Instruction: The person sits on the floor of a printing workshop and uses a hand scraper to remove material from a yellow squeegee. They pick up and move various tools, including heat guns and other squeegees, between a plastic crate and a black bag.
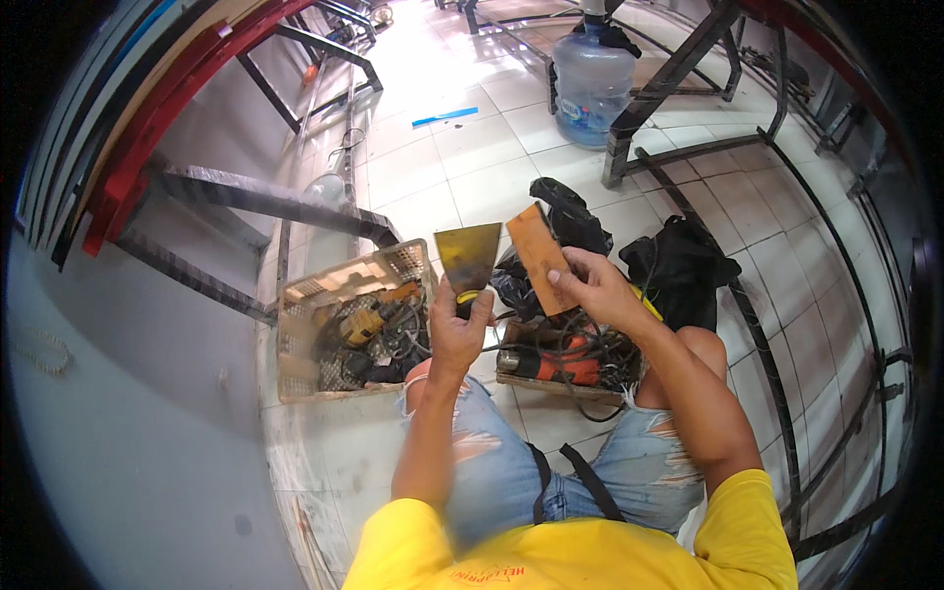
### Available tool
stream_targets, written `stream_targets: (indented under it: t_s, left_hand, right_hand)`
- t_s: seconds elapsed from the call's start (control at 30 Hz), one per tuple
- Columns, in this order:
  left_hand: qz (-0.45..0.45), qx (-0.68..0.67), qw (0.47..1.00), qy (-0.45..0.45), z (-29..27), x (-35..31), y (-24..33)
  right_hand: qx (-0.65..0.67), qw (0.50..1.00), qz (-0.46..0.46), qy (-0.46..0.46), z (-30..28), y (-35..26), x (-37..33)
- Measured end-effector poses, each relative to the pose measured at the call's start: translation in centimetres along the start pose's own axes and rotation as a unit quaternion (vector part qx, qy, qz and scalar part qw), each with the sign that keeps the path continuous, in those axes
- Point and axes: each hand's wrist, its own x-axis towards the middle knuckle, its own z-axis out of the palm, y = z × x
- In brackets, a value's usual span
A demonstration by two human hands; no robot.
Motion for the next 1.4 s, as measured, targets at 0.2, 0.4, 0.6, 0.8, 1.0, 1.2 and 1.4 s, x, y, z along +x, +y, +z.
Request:
stream_targets:
  t_s: [0.2, 0.4, 0.6, 0.8, 1.0, 1.2, 1.4]
  left_hand:
    - [0.02, 0.093, 0.995, -0.014, 0.7, 0.5, 0.6]
    - [-0.03, 0.083, 0.996, -0.016, 0.9, 0.9, 0.9]
    - [-0.039, 0.058, 0.998, -0.009, 1.7, 0.8, 0.5]
    - [-0.034, 0.042, 0.998, -0.025, 1.9, 0.8, 0.1]
    - [-0.049, 0.017, 0.998, -0.023, 1.7, 0.6, 0.6]
    - [-0.015, 0.064, 0.998, 0.006, 2.2, 0.3, 2.5]
    - [0.057, 0.192, 0.98, 0.004, 2.1, 0.6, 1.8]
  right_hand:
    - [-0.014, 0.997, -0.025, -0.071, 0.6, 0.5, -0.4]
    - [-0.126, 0.986, -0.096, -0.055, -0.1, 1.8, -0.3]
    - [-0.093, 0.986, -0.103, -0.088, -0.3, 1.2, -0.4]
    - [-0.094, 0.984, -0.116, -0.096, -0.2, 0.6, -0.6]
    - [-0.067, 0.985, -0.119, -0.104, -0.1, 0.4, -0.8]
    - [-0.08, 0.987, -0.104, -0.091, -0.7, 0.6, -0.8]
    - [-0.227, 0.956, -0.159, -0.097, -1.1, 1.3, -0.3]
